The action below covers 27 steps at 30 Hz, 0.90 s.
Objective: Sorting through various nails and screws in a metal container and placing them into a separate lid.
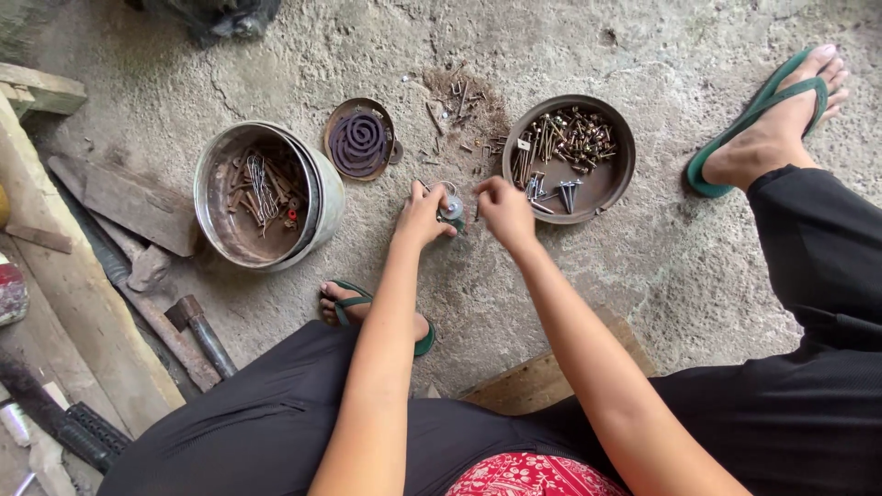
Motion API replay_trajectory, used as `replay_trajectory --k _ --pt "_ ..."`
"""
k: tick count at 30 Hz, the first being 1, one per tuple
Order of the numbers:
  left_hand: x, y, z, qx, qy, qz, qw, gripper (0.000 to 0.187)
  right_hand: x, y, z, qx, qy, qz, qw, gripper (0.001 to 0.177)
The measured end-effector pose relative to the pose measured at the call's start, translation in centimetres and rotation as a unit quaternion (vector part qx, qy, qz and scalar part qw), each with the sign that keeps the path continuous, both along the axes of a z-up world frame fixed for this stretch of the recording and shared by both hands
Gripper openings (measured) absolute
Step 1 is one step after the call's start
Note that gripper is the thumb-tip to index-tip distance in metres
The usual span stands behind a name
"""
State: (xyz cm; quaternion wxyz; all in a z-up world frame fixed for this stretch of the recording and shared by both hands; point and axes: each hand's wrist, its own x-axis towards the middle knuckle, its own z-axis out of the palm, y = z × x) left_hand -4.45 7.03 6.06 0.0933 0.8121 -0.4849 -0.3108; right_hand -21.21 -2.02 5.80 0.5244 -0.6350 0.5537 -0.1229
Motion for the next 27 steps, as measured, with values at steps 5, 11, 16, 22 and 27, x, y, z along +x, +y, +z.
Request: replay_trajectory --k 5,11,16,22,27 --pt "2.7 1.1 -5.3 -0.060 0.106 0.007 0.993 0.037 1.7 3.5 1.7 -0.068 0.050 0.130 0.988 0.042" --pt "3.6 -0.4 -5.4 -0.003 0.336 0.078 0.939 0.025 1.4 4.5 1.0 -0.181 0.096 0.181 0.962 0.060" --pt "2.4 -3.0 1.6 0.071 0.321 0.092 0.940 0.027 1.3 3.6 0.5 -0.235 0.075 0.178 0.953 0.060" --pt "-0.1 -7.5 6.0 -0.162 0.158 0.127 0.966 0.014 -1.1 -2.8 1.7 0.048 0.173 0.198 0.964 0.026" --pt "-4.4 -10.1 0.8 -0.158 0.128 0.139 0.969 0.008 -9.4 -10.8 5.2 0.180 -0.002 0.023 0.983 0.033"
